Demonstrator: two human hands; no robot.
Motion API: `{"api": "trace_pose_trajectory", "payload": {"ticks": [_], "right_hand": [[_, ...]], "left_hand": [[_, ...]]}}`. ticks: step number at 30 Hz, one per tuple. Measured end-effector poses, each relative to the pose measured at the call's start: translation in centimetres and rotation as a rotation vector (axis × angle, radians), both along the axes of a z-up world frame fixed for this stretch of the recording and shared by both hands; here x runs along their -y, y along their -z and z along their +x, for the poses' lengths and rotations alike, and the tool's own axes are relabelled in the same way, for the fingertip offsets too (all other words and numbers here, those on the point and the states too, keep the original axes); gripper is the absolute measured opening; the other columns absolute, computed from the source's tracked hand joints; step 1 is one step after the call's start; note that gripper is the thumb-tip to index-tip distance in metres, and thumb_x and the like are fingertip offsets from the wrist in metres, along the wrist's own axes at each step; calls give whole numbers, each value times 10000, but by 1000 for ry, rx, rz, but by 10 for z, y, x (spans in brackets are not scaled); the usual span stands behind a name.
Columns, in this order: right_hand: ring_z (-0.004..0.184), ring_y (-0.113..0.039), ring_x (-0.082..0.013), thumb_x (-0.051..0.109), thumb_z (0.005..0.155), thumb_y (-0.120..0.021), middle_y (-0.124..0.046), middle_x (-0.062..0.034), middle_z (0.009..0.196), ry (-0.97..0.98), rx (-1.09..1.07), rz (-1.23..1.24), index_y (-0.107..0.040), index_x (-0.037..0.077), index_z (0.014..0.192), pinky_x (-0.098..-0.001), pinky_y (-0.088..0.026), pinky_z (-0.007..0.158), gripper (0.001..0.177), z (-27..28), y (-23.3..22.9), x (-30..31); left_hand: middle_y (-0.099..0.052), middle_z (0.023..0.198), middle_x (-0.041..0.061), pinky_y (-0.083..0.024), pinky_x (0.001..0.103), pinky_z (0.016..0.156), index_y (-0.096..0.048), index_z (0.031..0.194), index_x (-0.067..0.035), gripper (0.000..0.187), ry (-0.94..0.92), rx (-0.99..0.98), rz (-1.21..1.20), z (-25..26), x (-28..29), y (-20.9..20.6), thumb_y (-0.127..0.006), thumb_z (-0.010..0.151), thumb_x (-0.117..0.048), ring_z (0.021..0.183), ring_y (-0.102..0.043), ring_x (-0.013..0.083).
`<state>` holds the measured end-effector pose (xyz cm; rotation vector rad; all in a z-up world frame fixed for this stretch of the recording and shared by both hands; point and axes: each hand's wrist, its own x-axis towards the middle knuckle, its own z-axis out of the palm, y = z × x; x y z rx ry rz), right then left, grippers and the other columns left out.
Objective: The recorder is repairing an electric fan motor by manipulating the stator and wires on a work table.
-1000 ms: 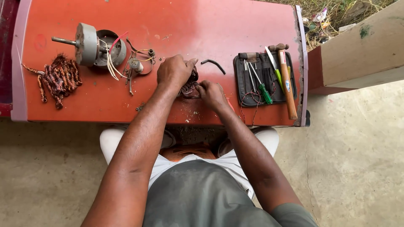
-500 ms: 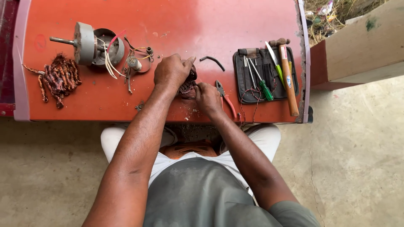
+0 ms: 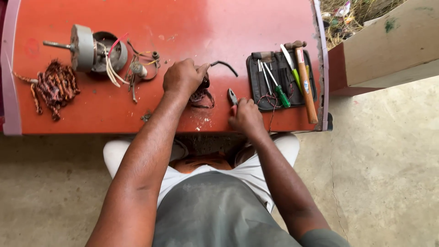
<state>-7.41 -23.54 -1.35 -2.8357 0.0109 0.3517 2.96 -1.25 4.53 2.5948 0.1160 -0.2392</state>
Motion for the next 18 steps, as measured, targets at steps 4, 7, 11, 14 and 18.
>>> {"api": "trace_pose_trajectory", "payload": {"ticks": [4, 7, 11, 14, 18], "right_hand": [[633, -490, -467, 87, 1001, -508, -510, -338, 869, 351, -592, 994, -611, -92, 1320, -517, -361, 564, 380, 1, 9, 20], [843, -746, -279, -16, 884, -529, -647, -139, 1007, 489, -775, 1578, -520, -38, 1307, -341, -671, 723, 423, -17, -18, 9], [870, -765, -282, -17, 814, -444, -704, -177, 1052, 457, -838, 1346, -442, 49, 1370, -374, -645, 589, 560, -14, 1, 2], [862, -747, -349, -22, 838, -480, -671, -245, 1103, 340, -729, 949, -417, 54, 1444, -436, -612, 610, 614, -6, -12, -7], [987, -738, -365, 12, 867, -467, -712, -294, 1124, -34, -514, 370, -434, 26, 1471, -460, -561, 889, 605, 10, -25, -17]], "left_hand": [[-740, 914, 207, -566, 535, 755, -754, 950, -59, 580, 29, 46, 11, 6, -3, 6, -648, 899, -626, 869, -722, 405], [-745, 895, 193, -578, 521, 756, -745, 938, -44, 616, 94, 20, 40, 4, 0, 4, -650, 907, -652, 870, -734, 378], [-745, 883, 186, -578, 521, 767, -757, 933, -60, 579, 208, 75, 105, 6, 10, 3, -672, 900, -632, 871, -732, 382], [-744, 878, 189, -578, 517, 776, -770, 919, -63, 581, 248, 87, 134, 8, 15, 6, -689, 888, -637, 874, -730, 384], [-746, 888, 169, -585, 509, 774, -786, 909, -71, 576, 249, 41, 155, 11, 18, -1, -689, 889, -638, 886, -734, 355]]}}
